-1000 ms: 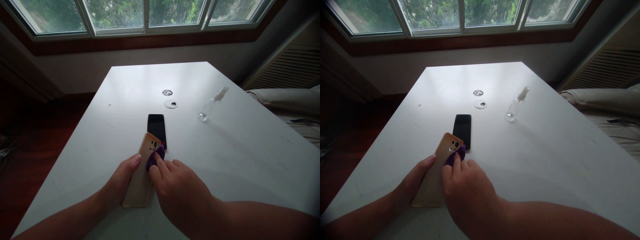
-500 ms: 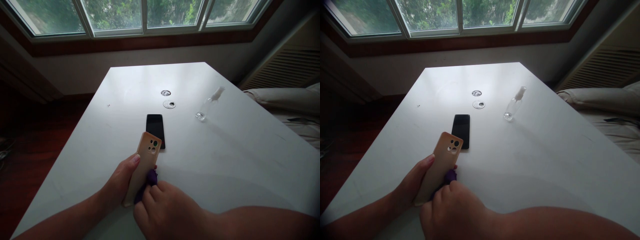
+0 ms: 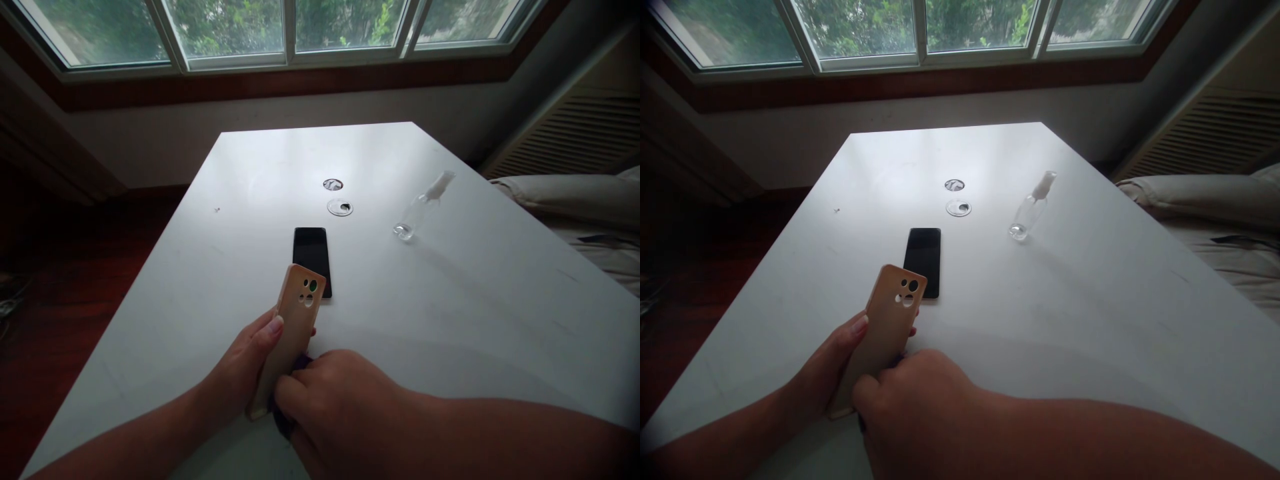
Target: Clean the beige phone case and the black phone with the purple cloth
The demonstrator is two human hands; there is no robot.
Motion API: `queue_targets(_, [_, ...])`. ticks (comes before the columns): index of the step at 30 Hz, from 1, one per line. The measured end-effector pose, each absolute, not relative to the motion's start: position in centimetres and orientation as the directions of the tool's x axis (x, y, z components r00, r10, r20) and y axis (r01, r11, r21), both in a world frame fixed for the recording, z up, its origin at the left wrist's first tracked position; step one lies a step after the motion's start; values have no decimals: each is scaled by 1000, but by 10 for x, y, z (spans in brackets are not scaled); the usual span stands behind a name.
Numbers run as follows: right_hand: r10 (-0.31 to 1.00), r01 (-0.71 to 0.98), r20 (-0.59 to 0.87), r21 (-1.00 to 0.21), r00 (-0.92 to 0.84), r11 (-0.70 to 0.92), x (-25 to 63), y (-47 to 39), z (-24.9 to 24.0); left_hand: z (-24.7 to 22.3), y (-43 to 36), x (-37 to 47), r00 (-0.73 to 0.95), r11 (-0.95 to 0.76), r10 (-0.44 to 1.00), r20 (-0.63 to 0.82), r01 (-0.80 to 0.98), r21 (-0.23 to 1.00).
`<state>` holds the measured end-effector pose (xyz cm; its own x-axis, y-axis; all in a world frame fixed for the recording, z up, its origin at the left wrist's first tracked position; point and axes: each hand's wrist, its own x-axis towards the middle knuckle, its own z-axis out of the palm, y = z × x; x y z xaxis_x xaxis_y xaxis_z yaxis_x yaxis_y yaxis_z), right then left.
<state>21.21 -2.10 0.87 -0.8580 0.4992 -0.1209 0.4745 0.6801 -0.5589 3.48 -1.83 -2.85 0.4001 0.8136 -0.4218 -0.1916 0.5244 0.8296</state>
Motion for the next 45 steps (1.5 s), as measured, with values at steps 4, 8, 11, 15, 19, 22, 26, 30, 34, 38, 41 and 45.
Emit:
queue_targets(4, [792, 719, -213, -595, -572, 359, 224, 1, 39, -31, -14, 29, 438, 512, 817, -376, -249, 822])
queue_targets(8, [968, 866, 4, -445, -252, 227, 240, 26, 51, -32, -10, 21, 453, 518, 808, -377, -242, 820])
queue_targets(11, [973, 891, 121, -392, -198, 230, 244, 36, 49, -33, -7, 21, 457, 499, 817, -351, -258, 827])
queue_targets(15, [928, 855, 75, -369, -364, 365, 237, 34, 34, -37, -6, 25, 430, 513, 823, -372, -281, 811])
queue_targets(19, [859, 829, -70, -312, -508, 465, 224, 29, 17, -40, -4, 25, 424, 535, 812, -401, -264, 803])
queue_targets(22, [812, 794, -99, -306, -575, 525, 220, 27, 12, -42, -3, 23, 426, 534, 810, -403, -250, 808])
queue_targets(26, [711, 689, -57, -310, -701, 655, 218, 16, 11, -40, -3, 24, 382, 469, 853, -356, -260, 844])
queue_targets(30, [552, 537, -30, -280, -833, 796, 217, -1, 12, -35, -5, 27, 366, 488, 846, -387, -242, 839])
queue_targets(34, [442, 454, -117, -344, -889, 822, 215, -12, 19, -33, -7, 29, 344, 481, 851, -397, -206, 852])
queue_targets(38, [433, 515, -285, -562, -855, 647, 213, -12, 34, -31, -10, 29, 386, 556, 805, -451, -223, 801])
queue_targets(41, [546, 585, -326, -700, -772, 410, 214, -10, 49, -24, -13, 27, 384, 609, 780, -494, -282, 742])
queue_targets(45, [754, 540, -285, -835, -591, 107, 224, -2, 66, -17, -10, 22, 471, 667, 731, -493, -342, 662])
